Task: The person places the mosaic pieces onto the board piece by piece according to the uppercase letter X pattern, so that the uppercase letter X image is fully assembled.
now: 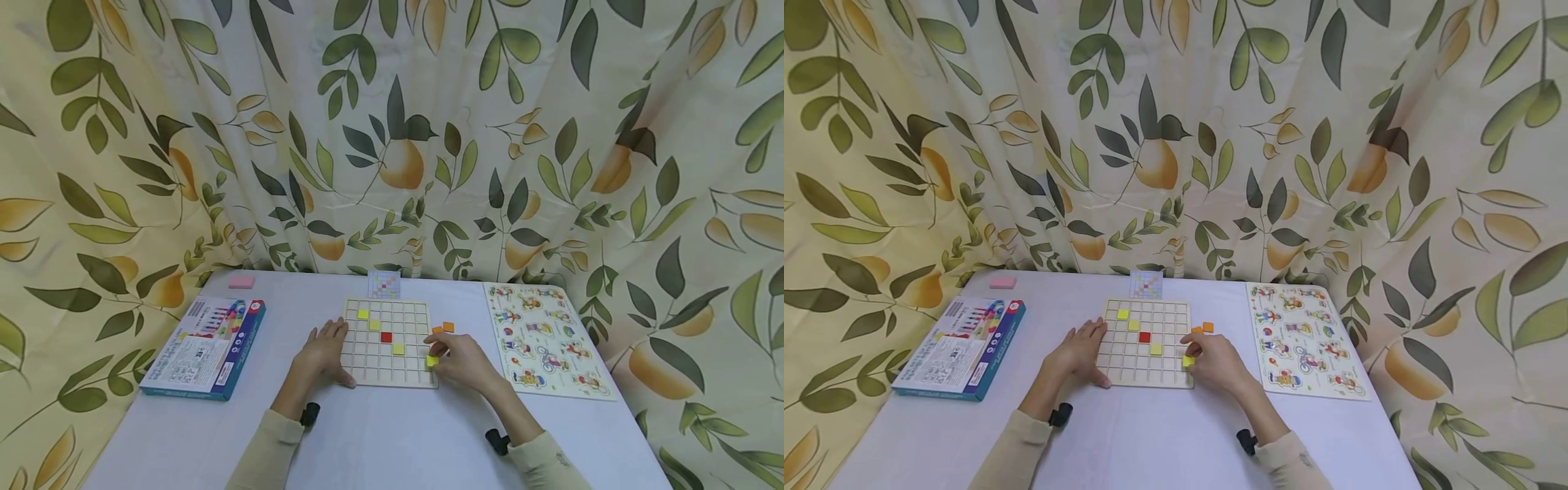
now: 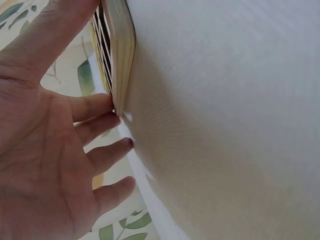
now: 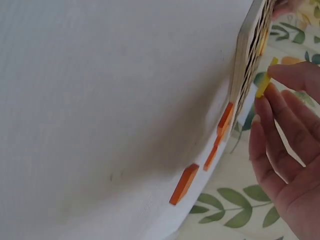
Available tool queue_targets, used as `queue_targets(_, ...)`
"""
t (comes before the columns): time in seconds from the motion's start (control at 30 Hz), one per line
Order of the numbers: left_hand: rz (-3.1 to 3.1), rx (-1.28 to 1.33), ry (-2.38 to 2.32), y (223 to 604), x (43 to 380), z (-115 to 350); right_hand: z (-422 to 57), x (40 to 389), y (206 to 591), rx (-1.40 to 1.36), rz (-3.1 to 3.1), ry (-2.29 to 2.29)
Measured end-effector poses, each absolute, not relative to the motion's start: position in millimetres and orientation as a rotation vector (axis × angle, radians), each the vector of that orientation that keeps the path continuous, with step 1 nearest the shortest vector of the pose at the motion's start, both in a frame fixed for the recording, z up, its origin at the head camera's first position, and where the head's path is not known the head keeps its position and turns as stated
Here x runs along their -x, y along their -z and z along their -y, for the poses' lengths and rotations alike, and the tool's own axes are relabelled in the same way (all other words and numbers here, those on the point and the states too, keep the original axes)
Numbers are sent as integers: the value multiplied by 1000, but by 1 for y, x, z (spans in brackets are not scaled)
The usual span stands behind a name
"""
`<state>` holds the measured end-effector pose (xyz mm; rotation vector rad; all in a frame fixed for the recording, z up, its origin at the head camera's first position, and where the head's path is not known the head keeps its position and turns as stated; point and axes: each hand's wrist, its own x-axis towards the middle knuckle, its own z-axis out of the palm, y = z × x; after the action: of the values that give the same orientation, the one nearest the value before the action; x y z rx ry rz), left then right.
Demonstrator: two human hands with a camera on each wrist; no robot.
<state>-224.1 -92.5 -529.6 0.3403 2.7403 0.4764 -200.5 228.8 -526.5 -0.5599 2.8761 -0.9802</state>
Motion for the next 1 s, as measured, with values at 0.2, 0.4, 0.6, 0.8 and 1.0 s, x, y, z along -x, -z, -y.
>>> queue_targets(0.2,-2747,-338,-481,529,224,93,-214,203,527,567,-2865,962)
queue_targets(0.4,-2742,-340,-489,529,224,94,-205,206,527,585,-2863,917)
queue_targets(0.6,-2743,-341,-483,531,225,94,-201,210,530,625,-2814,947)
queue_targets(0.8,-2743,-345,-491,531,225,94,-198,213,534,665,-2834,932)
queue_targets(1.0,-2742,-353,-488,531,225,94,-196,213,535,670,-2849,921)
